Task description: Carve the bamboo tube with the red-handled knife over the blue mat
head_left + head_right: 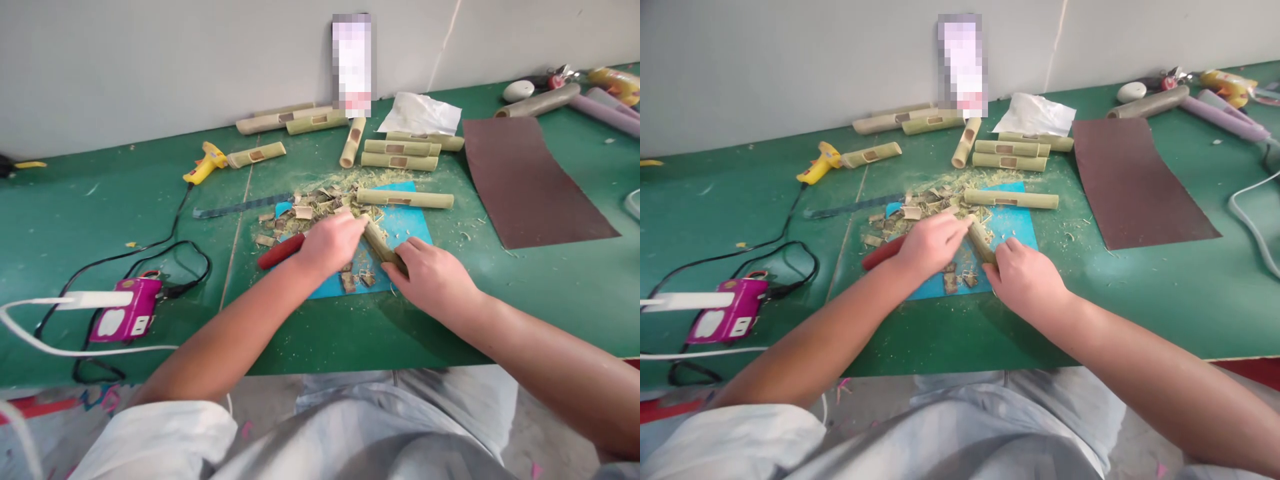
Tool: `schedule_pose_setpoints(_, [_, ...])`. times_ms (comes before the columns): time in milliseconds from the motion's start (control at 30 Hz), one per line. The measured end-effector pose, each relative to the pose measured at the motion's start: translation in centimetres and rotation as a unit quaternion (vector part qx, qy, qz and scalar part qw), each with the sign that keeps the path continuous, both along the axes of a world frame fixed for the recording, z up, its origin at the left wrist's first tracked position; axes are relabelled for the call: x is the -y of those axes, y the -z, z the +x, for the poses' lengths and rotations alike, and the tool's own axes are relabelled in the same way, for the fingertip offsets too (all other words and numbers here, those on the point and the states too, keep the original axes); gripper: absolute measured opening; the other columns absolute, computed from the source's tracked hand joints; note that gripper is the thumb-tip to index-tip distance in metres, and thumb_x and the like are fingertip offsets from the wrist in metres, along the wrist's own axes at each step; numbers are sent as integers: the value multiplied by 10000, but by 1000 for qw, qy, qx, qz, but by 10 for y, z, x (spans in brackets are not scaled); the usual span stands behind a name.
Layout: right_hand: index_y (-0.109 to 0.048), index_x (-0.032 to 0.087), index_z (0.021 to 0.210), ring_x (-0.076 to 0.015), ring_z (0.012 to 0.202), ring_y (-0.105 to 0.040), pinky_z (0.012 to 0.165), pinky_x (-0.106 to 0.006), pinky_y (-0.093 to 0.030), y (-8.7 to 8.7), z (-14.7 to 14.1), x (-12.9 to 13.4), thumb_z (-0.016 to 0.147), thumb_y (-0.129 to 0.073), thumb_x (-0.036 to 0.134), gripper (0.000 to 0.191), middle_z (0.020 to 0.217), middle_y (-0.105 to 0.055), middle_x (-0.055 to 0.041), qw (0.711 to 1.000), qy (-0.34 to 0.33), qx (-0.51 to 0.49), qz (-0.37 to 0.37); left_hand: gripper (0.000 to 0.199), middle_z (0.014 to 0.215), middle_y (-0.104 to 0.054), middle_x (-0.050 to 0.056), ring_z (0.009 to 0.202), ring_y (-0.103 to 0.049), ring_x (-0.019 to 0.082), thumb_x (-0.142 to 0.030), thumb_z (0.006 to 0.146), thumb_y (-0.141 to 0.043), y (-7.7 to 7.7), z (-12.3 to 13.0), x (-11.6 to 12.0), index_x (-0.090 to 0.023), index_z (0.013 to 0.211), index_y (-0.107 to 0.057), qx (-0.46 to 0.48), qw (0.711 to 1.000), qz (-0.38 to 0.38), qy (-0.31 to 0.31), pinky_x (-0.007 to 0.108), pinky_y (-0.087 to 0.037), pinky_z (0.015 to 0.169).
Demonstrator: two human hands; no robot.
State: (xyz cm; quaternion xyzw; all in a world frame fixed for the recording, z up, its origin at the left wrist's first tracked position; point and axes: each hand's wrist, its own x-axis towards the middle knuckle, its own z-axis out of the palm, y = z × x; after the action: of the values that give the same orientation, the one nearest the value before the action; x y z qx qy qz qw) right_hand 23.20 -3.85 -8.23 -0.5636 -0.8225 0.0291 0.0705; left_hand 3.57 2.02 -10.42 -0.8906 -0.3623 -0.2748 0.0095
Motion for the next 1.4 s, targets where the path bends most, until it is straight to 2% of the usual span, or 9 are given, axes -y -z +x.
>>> schedule_pose_setpoints(100, [-630, 137, 780, -160, 620, -514, 563, -291, -295, 0, 0, 0, 925, -518, 329, 265, 763, -608, -76, 1000, -2, 1, -3, 395, 749, -613, 39, 650, -571, 111, -317, 1050, -339, 0, 1, 0, -145, 1068, -694, 2, 998, -17, 64, 210, -456, 588])
schedule_pose_setpoints(200, [-629, 139, 790, -165, 643, -525, 570, -290, -300, -1, 0, 0, 927, -510, 326, 261, 775, -610, -80, 1000, 0, -2, -5, 425, 695, -582, 35, 626, -549, 113, -301, 1051, -338, 1, 2, -1, -136, 930, -710, 26, 1000, -4, 16, 215, -437, 571])
schedule_pose_setpoints(333, [-632, 138, 796, -156, 635, -513, 570, -292, -295, -3, -1, -1, 929, -515, 331, 262, 785, -610, -78, 1000, 4, 2, -18, 382, 763, -620, 38, 677, -586, 114, -317, 1049, -349, 2, 1, -1, -149, 1067, -691, 8, 997, -22, 72, 208, -462, 599])
schedule_pose_setpoints(433, [-640, 132, 809, -155, 643, -521, 574, -292, -300, -4, -2, -1, 929, -524, 332, 261, 797, -614, -78, 1000, 10, 8, -20, 447, 646, -550, 23, 592, -521, 112, -323, 1051, -335, 0, 1, -2, -140, 888, -709, 11, 1000, -1, 17, 216, -433, 556])
schedule_pose_setpoints(533, [-642, 133, 797, -154, 636, -525, 566, -289, -298, -4, -3, 0, 921, -539, 332, 256, 778, -613, -71, 1000, 11, 14, -25, 377, 726, -604, 36, 636, -561, 117, -282, 1045, -347, -1, 1, -1, -139, 1064, -695, -8, 999, -1, 50, 220, -441, 572])
schedule_pose_setpoints(633, [-640, 135, 801, -155, 635, -525, 562, -288, -293, -4, -3, 0, 924, -535, 337, 259, 781, -617, -69, 1000, 13, 16, -20, 416, 695, -585, 34, 629, -557, 117, -307, 1049, -340, 0, 1, -2, -133, 972, -710, 15, 1000, 4, 3, 219, -440, 572])
schedule_pose_setpoints(767, [-637, 138, 803, -154, 642, -527, 556, -288, -283, -3, -2, 0, 920, -541, 334, 248, 795, -623, -68, 1000, 13, 13, -20, 356, 765, -627, 45, 673, -594, 120, -284, 1039, -369, 5, -1, -4, -138, 1080, -691, 9, 998, -16, 57, 216, -471, 596])
schedule_pose_setpoints(1100, [-635, 139, 818, -160, 660, -539, 560, -290, -284, -1, -3, 1, 929, -529, 349, 260, 814, -626, -72, 1000, 8, 15, -10, 350, 729, -615, 41, 670, -584, 122, -258, 1032, -393, 2, 0, -3, -126, 946, -706, 24, 1000, -8, 10, 225, -474, 619])
schedule_pose_setpoints(1400, [-629, 148, 822, -167, 654, -549, 550, -291, -276, -6, -4, 2, 925, -520, 343, 246, 811, -629, -72, 999, 15, 20, -22, 336, 744, -617, 38, 681, -583, 122, -256, 1033, -390, 4, -1, -3, -125, 998, -699, 1, 999, -10, 47, 223, -471, 621])
